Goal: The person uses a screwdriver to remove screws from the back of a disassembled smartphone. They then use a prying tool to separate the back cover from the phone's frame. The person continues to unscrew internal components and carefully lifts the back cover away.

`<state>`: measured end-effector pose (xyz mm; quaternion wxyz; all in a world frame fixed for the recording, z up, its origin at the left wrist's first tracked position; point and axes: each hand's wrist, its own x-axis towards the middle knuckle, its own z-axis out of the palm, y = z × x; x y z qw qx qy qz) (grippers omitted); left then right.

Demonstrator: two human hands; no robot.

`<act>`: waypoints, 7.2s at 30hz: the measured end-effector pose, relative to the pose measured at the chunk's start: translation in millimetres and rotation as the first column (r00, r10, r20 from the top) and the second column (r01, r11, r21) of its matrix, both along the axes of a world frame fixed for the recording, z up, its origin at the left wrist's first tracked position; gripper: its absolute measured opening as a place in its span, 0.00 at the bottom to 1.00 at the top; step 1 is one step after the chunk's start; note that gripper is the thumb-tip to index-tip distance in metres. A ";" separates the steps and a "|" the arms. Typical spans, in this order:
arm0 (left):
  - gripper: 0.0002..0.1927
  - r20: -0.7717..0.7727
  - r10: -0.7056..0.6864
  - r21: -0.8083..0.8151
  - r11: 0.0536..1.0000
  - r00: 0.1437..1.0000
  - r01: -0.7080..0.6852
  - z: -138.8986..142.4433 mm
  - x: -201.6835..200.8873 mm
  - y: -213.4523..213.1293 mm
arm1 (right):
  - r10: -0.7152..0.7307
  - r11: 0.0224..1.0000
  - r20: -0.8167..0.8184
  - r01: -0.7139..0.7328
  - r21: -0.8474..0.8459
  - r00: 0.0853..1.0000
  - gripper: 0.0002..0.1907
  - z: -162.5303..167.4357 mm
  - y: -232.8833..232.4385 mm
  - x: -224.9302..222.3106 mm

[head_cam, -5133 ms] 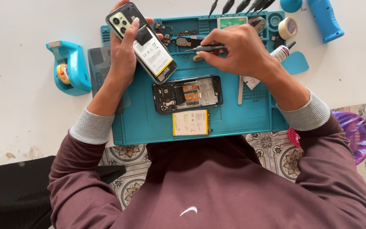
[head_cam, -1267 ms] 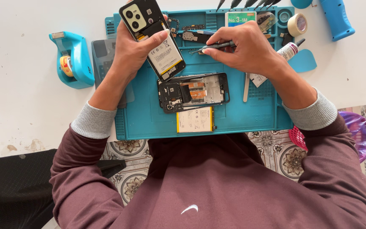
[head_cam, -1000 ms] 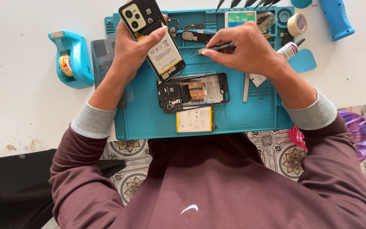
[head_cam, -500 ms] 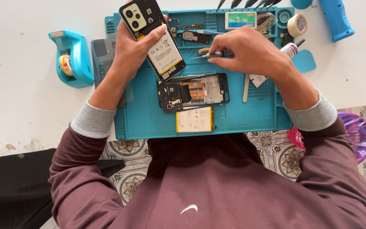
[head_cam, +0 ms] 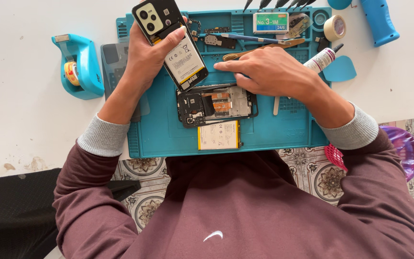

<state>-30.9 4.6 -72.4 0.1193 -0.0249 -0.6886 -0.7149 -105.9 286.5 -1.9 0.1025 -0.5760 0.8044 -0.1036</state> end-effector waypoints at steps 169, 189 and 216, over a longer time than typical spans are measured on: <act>0.35 -0.153 -0.168 0.917 0.343 0.974 0.203 22.1 24.4 48.6 | 0.186 0.650 0.336 0.141 -0.747 0.923 0.23 -5.2 -17.0 28.5; 0.50 -0.379 -0.009 0.879 0.310 0.925 0.363 18.2 -9.9 34.3 | 0.260 0.381 0.304 0.192 -0.904 0.916 0.27 -8.3 -63.2 52.1; 0.52 -0.471 -0.096 0.805 0.358 0.877 0.472 37.6 -26.9 37.0 | 0.207 0.433 0.287 0.175 -0.884 0.935 0.28 28.3 -27.7 88.0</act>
